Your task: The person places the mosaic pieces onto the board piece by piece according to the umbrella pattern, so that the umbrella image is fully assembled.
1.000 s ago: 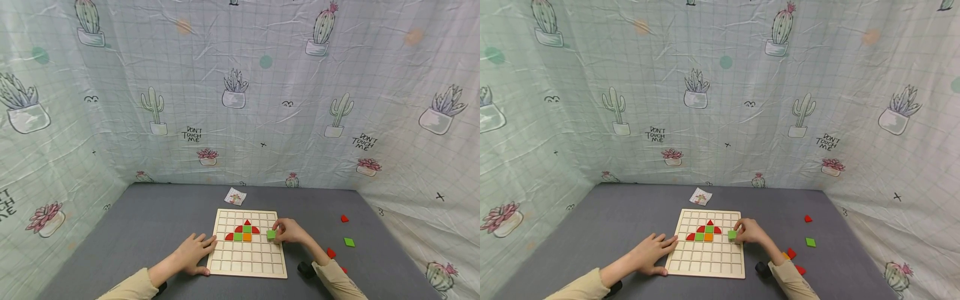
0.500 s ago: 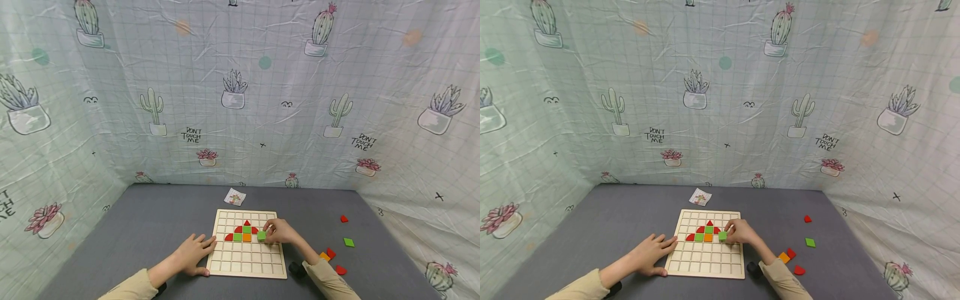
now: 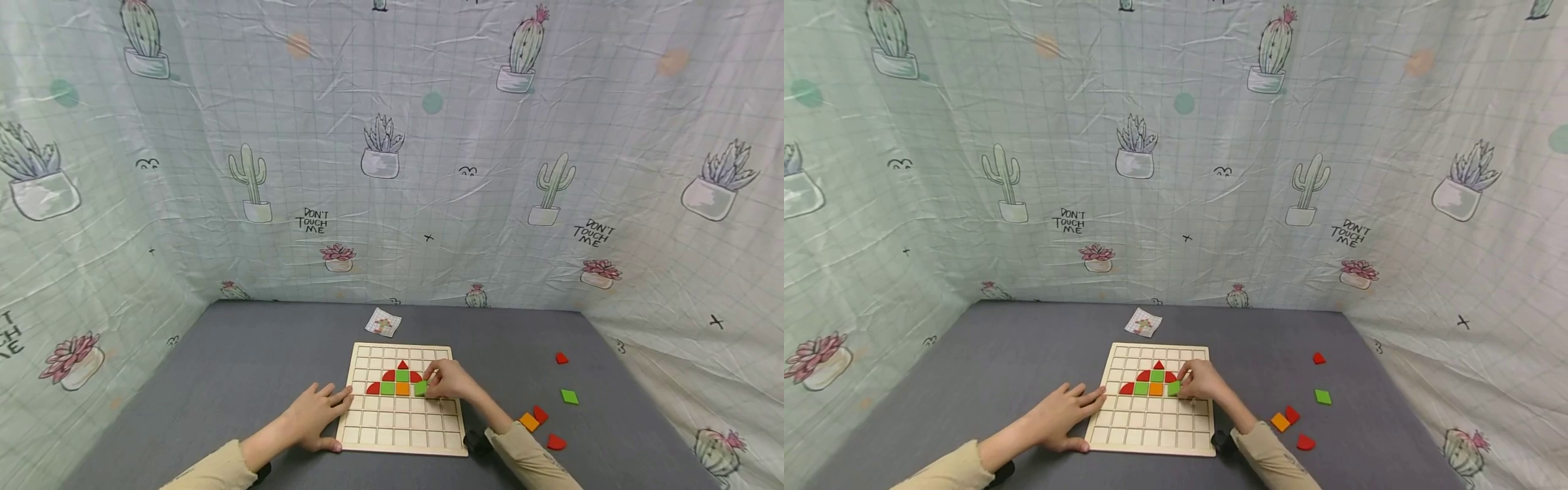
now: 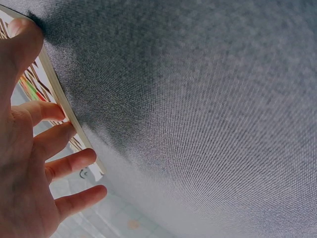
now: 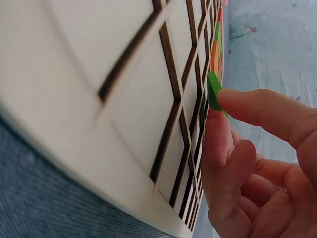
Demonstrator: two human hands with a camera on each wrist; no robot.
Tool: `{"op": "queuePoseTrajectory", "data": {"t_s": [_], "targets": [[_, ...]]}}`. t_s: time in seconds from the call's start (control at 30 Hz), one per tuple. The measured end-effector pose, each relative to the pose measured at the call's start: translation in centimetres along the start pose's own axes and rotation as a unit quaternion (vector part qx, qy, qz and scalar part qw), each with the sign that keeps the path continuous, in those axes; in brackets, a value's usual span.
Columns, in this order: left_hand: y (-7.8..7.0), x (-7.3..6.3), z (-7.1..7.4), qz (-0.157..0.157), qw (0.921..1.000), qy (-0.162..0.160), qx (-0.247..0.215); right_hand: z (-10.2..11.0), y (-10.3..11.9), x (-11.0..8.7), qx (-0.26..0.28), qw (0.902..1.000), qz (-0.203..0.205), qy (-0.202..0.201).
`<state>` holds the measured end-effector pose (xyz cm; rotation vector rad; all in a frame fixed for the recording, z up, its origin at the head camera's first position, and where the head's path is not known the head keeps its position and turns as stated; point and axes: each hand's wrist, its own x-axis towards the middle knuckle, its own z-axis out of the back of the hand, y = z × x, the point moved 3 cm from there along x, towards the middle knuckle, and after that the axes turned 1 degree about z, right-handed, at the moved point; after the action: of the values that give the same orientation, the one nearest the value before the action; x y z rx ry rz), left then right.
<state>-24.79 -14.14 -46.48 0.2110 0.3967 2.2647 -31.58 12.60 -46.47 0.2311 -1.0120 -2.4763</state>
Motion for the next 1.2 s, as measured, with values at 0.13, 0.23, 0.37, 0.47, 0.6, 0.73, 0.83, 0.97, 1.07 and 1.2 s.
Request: {"op": "queuePoseTrajectory", "data": {"t_s": [0.13, 0.23, 0.37, 0.47, 0.6, 0.73, 0.83, 0.97, 1.07, 1.2], "targets": [[0.09, -0.06, -0.34, -0.001, 1.0, -0.003, -0.002, -0.2, -0.01, 0.19, -0.012, 0.9999, 0.003, -0.003], [0.1, -0.03, -0.4, 0.0, 1.0, -0.003, 0.002, -0.33, 0.03, 0.31, -0.017, 0.9998, 0.01, -0.005], [0.03, 0.06, -0.19, 0.006, 1.0, 0.007, 0.001, -0.44, 0.09, 0.42, -0.01, 0.9999, 0.014, -0.003], [-0.01, 0.12, -0.22, 0.01, 0.9998, 0.016, 0.002, -0.5, 0.07, 0.44, -0.005, 0.9999, 0.011, -0.001], [-0.05, 0.17, -0.26, 0.016, 0.9994, 0.029, 0.003, -0.57, 0.01, 0.48, -0.007, 0.9999, 0.011, -0.001], [-0.07, 0.17, -0.21, 0.019, 0.9993, 0.032, 0.002, -0.59, -0.03, 0.56, -0.008, 0.9999, 0.011, -0.001], [-0.04, 0.15, -0.26, 0.019, 0.9994, 0.029, 0.001, -0.6, -0.07, 0.61, -0.006, 0.9999, 0.009, 0.0], [0.0, 0.11, -0.31, 0.018, 0.9995, 0.026, 0.002, -0.57, -0.15, 0.63, -0.007, 1.0, 0.006, 0.001], [0.01, 0.09, -0.35, 0.018, 0.9995, 0.024, 0.001, -0.42, -0.08, 0.51, -0.003, 1.0, 0.004, 0.003], [0.04, 0.1, -0.39, 0.019, 0.9995, 0.024, 0.0, 0.16, 0.06, 0.27, 0.009, 0.9999, 0.009, 0.009]]}}
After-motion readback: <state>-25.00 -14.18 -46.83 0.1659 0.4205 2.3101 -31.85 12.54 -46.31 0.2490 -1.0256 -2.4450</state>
